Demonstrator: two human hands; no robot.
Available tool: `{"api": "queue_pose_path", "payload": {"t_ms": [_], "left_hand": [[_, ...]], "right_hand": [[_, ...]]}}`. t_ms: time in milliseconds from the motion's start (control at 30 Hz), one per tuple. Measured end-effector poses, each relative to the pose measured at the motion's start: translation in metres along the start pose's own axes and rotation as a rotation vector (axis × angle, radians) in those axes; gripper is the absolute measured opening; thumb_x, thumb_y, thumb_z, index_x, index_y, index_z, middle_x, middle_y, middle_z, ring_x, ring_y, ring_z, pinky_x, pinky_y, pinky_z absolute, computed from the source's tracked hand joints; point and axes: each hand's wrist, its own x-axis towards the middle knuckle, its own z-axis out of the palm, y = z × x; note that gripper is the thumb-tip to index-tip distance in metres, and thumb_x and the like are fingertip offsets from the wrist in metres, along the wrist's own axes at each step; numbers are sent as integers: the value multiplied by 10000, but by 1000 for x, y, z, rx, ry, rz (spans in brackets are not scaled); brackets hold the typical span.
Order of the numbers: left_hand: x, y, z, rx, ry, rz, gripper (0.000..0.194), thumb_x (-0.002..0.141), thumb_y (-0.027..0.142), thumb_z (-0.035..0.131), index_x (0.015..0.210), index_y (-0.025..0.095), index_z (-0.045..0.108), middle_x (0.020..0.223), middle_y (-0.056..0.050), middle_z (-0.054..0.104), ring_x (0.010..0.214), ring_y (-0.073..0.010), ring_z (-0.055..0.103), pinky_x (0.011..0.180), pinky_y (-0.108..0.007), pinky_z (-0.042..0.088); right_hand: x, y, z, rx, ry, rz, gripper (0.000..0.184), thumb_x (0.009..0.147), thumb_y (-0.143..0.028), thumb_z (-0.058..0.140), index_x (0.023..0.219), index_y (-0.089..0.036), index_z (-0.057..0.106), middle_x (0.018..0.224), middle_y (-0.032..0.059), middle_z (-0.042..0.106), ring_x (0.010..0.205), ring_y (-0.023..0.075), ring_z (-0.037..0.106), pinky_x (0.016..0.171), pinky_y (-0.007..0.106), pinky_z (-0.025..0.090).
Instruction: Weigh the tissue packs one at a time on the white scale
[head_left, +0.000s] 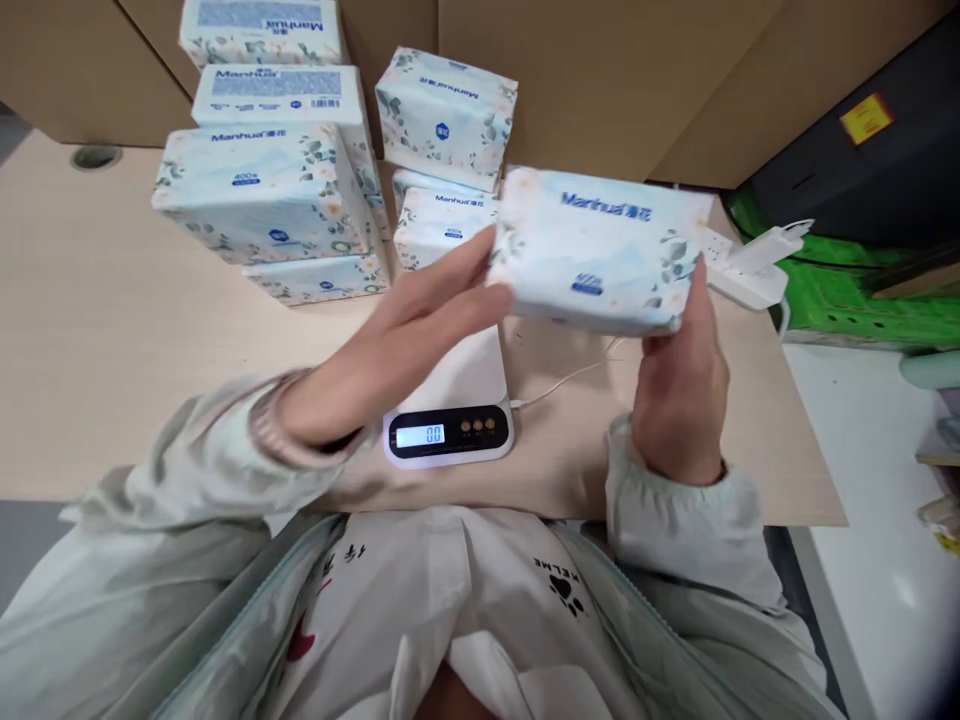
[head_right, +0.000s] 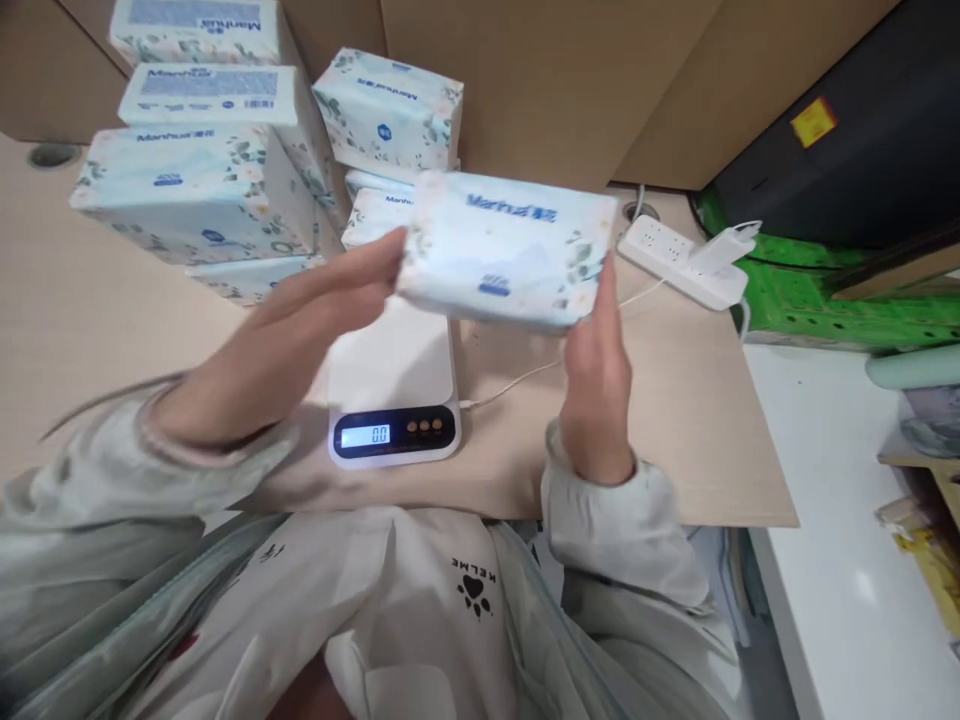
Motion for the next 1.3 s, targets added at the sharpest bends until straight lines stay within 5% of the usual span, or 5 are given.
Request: {"api": "queue_pose_path", "payload": {"t_ms": [133, 267, 600, 900, 1300], "left_hand": [[-67, 27, -43, 91, 97, -78, 477, 1068, 575, 707, 1524, 439, 731, 1567, 44, 708, 1518, -363, 651, 1360, -647, 497], [-93, 1, -49, 150, 269, -165, 489, 1013, 564, 784, 1457, 359, 793, 1445, -6, 794, 1357, -360, 737, 1277, -570, 568], [-77, -54, -43, -68, 676, -66, 521, 1121, 666, 499, 1137, 315, 883, 1200, -13, 849, 1115, -314, 746, 1034, -515, 567], [-84, -60, -49, -96, 573, -123, 401, 1051, 582, 730, 1062, 221, 903, 1107, -80, 868, 986, -244, 804, 883, -384, 614], [-81, -56, -50, -168, 596, -71, 304, 1071, 425, 710, 1008, 206, 911, 1046, -60, 885, 887, -178, 804, 818, -291, 600]], "right_hand": [[-42, -27, 39, -16, -247, 51, 710, 1109, -648, 518, 1772, -482, 328, 1838, -112, 418, 1739, 257, 391, 1437, 486, 413], [-48, -16, 60, -18, -418, 107, 743, 1113, -639, 521, 1787, -382, 342, 1835, -25, 446, 1724, 269, 427, 1430, 509, 422], [-8, 20, 49, -18, 248, -119, 468, 1114, -586, 481, 1357, -302, 762, 1259, 66, 820, 1238, 318, 799, 1217, 662, 569], [-17, 41, 53, 7, 177, -173, 465, 1120, -632, 504, 1331, -314, 770, 1186, 42, 821, 1112, 276, 837, 1014, 550, 686], [-17, 37, 55, 84, 210, -198, 373, 1112, -522, 588, 1254, -271, 824, 1113, 71, 843, 1040, 274, 833, 903, 487, 675]]}}
